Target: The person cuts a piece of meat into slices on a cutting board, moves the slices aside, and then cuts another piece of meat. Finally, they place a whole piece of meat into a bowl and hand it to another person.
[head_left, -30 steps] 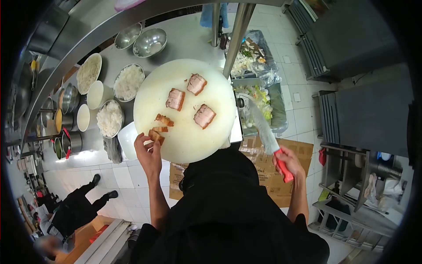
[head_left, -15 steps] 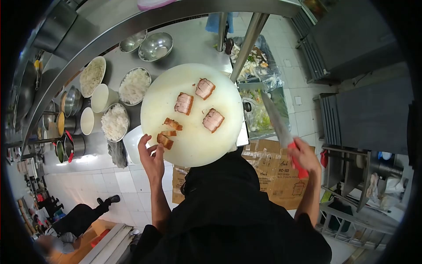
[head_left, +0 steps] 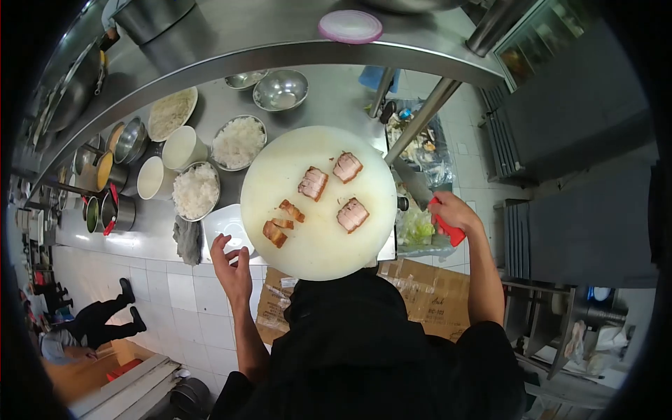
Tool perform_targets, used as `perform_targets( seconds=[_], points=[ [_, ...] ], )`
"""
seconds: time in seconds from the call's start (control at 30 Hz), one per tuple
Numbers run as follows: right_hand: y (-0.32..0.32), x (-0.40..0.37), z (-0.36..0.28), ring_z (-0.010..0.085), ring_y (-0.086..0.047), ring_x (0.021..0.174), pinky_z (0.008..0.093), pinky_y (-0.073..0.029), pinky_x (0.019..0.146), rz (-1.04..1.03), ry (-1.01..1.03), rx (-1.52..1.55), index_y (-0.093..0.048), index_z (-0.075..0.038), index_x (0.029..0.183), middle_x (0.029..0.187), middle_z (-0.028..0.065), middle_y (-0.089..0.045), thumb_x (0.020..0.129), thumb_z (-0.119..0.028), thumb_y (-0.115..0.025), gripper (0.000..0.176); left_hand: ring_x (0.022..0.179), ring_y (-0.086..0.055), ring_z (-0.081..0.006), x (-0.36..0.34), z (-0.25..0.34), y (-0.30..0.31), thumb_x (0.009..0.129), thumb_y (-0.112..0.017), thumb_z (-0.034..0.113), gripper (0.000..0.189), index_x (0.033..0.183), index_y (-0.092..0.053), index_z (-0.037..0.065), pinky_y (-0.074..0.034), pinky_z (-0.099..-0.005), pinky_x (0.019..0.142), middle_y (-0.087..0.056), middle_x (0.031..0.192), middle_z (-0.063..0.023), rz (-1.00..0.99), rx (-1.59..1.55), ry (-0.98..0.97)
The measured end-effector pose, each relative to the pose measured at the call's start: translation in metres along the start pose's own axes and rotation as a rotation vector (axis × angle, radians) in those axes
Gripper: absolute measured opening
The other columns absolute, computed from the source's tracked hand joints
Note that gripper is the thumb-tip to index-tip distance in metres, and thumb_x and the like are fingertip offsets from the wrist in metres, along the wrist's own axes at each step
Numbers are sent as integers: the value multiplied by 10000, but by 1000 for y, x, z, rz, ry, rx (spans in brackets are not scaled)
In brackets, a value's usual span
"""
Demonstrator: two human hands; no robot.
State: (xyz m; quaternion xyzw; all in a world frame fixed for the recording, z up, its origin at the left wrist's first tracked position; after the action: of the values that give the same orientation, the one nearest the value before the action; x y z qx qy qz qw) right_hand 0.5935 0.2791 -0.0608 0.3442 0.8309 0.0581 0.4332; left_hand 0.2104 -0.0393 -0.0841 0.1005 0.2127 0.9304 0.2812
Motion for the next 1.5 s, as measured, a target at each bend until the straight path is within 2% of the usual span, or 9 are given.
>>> perform_targets(
  seconds=[0.27,0.4,0.53,0.73,0.97,1.07,1.23,1.33,1.5],
  points=[
    [-1,120,-91,279,-687,569,406,-546,494,-28,7,-598,-604,108,980,719,164,-681,851,-145,-579,285,913,-654,-190,-2,34,-10,872,-653,30,378,1239,-563,25,-541,-296,707,-431,1453,-147,-52,6,-12],
    [11,124,-96,289,-709,646,441,-565,537,-98,-88,-580,-615,78,1054,858,220,-698,838,-72,-565,268,903,-652,-186,-17,23,21,874,-655,47,327,1194,-593,20,-532,-295,702,-476,1418,-142,43,46,22],
    [67,154,-101,251,-716,817,408,-587,593,-203,-77,-223,-632,13,1143,1002,165,-697,889,-272,-684,385,877,-647,-183,-36,-2,40,880,-658,57,306,1180,-601,27,-530,-289,701,-489,1400,-154,137,113,4],
    [75,227,-140,302,-713,742,414,-619,581,170,256,-388,-613,-15,1226,1033,169,-671,837,-289,-721,488,866,-642,-168,-47,21,42,882,-663,65,290,1166,-611,33,-518,-276,684,-505,1384,-145,151,106,64],
    [51,249,-167,270,-704,545,376,-590,540,478,319,-481,-702,76,806,622,186,-687,827,-127,-635,215,815,-618,-139,-65,30,54,872,-648,31,245,1116,-628,36,-489,-253,658,-561,1308,-115,241,163,34],
    [74,233,-189,257,-694,512,354,-577,466,474,350,-431,-664,140,884,651,197,-686,828,-91,-597,247,734,-577,-122,-67,23,43,860,-645,-10,255,1112,-623,17,-473,-249,622,-592,1210,-100,233,185,-4],
    [86,210,-194,224,-657,468,351,-540,411,593,560,-386,-663,107,883,629,157,-664,822,-90,-594,218,644,-565,-159,-54,106,-54,821,-687,-45,307,1115,-617,12,-523,-286,599,-631,1028,-109,-183,-6,-292],
    [97,194,-199,217,-639,461,358,-529,408,600,679,-374,-638,89,892,642,158,-651,812,-99,-618,205,987,-650,-307,-67,160,-132,799,-723,28,375,1164,-659,83,-547,-364,755,-648,1078,-117,-521,23,-749],
    [134,115,-209,227,-665,477,337,-542,438,550,537,-244,-657,88,803,608,155,-659,800,-99,-585,201,1080,-562,-326,-79,183,-271,789,-734,149,464,1235,-612,104,-535,-426,851,-558,1237,-155,-741,361,-1068]
  ],
)
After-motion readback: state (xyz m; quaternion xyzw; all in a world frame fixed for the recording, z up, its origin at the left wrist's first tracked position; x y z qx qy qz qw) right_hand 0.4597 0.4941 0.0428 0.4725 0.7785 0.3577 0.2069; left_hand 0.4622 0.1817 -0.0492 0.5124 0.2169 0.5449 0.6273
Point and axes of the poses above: each hand's wrist, its own x-axis towards the middle knuckle, its own y-axis out of the back of the hand, z = x × y, the point moved 3 cm from there along x, towards the middle knuckle
